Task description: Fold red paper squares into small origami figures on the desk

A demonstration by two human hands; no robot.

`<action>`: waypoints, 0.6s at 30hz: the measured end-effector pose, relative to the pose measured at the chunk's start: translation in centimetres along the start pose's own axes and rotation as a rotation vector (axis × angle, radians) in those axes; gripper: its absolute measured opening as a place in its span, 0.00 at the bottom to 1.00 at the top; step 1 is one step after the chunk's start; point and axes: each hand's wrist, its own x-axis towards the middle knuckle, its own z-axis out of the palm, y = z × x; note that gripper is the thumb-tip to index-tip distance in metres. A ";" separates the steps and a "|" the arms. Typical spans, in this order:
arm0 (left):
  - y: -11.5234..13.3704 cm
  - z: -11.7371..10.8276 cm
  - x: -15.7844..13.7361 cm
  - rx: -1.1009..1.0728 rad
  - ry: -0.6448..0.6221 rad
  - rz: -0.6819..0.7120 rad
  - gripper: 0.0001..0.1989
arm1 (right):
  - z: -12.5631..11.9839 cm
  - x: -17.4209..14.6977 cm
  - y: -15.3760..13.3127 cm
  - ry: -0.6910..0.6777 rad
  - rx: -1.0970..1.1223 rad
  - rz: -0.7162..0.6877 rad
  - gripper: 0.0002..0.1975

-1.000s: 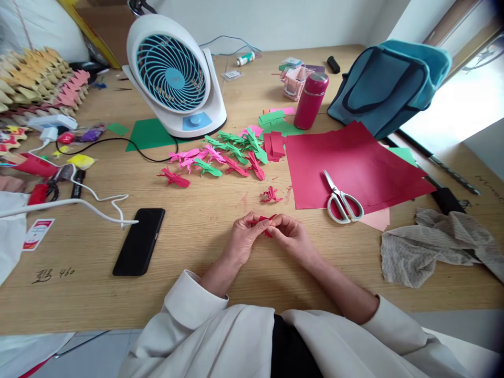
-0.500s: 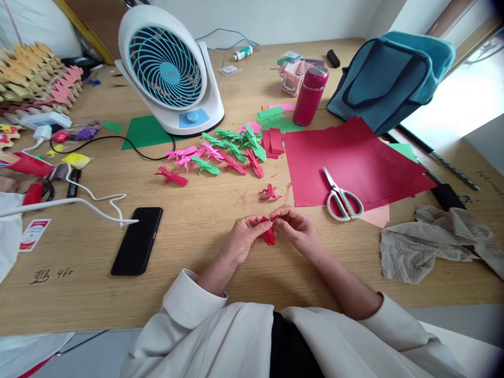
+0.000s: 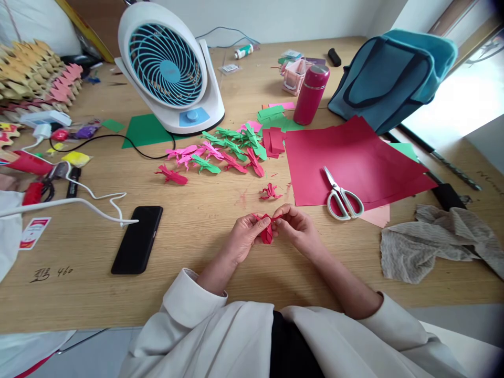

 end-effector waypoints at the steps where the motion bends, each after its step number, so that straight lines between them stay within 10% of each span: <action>1: -0.1 0.1 0.0 0.013 0.011 0.030 0.20 | 0.0 0.0 0.0 0.003 0.000 -0.006 0.10; 18: -1.1 -0.2 0.5 0.308 0.117 0.371 0.14 | 0.2 -0.4 0.5 0.063 -0.328 -0.137 0.04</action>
